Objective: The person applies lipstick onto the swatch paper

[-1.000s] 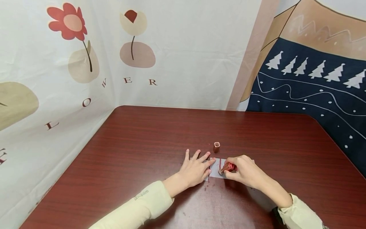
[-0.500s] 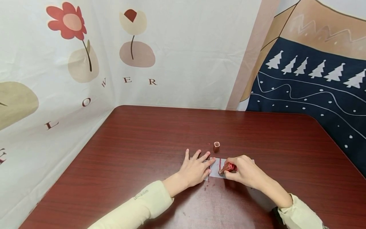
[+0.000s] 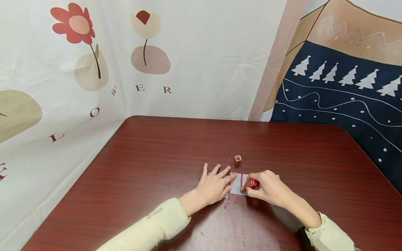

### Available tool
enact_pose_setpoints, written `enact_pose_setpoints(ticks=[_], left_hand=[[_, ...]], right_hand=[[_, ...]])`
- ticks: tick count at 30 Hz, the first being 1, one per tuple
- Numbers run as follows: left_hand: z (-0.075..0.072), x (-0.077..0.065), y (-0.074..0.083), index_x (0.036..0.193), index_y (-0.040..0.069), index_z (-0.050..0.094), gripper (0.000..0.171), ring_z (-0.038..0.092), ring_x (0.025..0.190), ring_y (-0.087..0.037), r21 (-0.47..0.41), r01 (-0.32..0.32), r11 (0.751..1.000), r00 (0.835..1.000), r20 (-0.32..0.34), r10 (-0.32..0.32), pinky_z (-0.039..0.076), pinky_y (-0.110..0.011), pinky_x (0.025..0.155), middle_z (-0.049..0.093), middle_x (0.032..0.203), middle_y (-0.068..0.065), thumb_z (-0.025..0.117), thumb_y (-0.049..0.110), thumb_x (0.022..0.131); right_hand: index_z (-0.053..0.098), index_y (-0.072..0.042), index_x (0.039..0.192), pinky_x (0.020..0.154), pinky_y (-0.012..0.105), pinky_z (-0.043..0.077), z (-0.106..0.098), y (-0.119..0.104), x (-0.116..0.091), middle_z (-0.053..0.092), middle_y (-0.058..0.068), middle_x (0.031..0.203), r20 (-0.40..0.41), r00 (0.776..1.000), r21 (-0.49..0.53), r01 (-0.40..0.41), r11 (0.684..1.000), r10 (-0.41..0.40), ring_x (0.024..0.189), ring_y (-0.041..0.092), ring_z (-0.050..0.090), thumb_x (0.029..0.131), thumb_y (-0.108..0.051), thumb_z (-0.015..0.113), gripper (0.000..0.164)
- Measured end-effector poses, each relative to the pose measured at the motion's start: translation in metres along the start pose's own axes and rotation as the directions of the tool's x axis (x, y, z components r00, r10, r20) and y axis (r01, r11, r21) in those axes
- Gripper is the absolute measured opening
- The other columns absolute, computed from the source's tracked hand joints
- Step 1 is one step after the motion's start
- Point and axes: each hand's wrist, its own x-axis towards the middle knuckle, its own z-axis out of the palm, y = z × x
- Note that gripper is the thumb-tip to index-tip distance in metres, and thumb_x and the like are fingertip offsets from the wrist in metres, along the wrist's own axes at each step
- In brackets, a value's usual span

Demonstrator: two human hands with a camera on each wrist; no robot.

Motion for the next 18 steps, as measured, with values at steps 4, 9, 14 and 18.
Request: enact_pose_setpoints(ticks=[4, 9, 14, 18], left_hand=[[-0.0001, 0.0000, -0.0001, 0.140, 0.034, 0.042, 0.043, 0.034, 0.132, -0.027, -0.006, -0.003, 1.000, 1.000, -0.002, 0.003, 0.020, -0.064, 0.099, 0.038, 0.145, 0.004, 0.042, 0.040, 0.097], [0.0008, 0.0003, -0.0002, 0.140, 0.033, 0.043, 0.043, 0.034, 0.132, -0.028, -0.006, -0.006, 1.000, 1.000, -0.010, 0.006, 0.020, -0.063, 0.099, 0.039, 0.145, 0.004, 0.042, 0.040, 0.097], [0.0020, 0.0001, -0.0005, 0.140, 0.033, 0.043, 0.043, 0.034, 0.132, -0.028, -0.005, -0.007, 1.000, 1.000, -0.016, 0.007, 0.022, -0.063, 0.099, 0.039, 0.145, 0.004, 0.043, 0.040, 0.097], [0.0018, -0.0002, -0.0004, 0.140, 0.033, 0.044, 0.043, 0.034, 0.132, -0.028, -0.005, -0.008, 1.000, 1.000, -0.019, 0.008, 0.022, -0.063, 0.099, 0.039, 0.145, 0.004, 0.043, 0.040, 0.097]], right_hand=[[0.065, -0.013, 0.077, 0.042, 0.016, 0.027, -0.0005, -0.0003, -0.0002, 0.043, -0.020, 0.054, 0.006, 1.000, -0.007, -0.007, 1.000, 0.007, 0.048, -0.005, 0.033, 0.072, -0.010, 0.068, 0.007], [0.064, -0.016, 0.075, 0.042, 0.015, 0.025, -0.0003, -0.0002, -0.0007, 0.040, -0.020, 0.054, 0.005, 1.000, -0.001, 0.000, 1.000, 0.000, 0.048, -0.006, 0.031, 0.071, -0.009, 0.067, 0.009], [0.063, -0.017, 0.074, 0.043, 0.015, 0.026, 0.0006, 0.0010, -0.0012, 0.040, -0.021, 0.054, -0.006, 1.000, 0.010, 0.021, 1.000, -0.021, 0.048, -0.006, 0.030, 0.070, -0.007, 0.066, 0.011], [0.063, -0.017, 0.073, 0.043, 0.015, 0.025, 0.0004, 0.0014, -0.0013, 0.039, -0.021, 0.054, -0.004, 1.000, 0.005, 0.019, 1.000, -0.019, 0.048, -0.006, 0.029, 0.070, -0.008, 0.066, 0.010]])
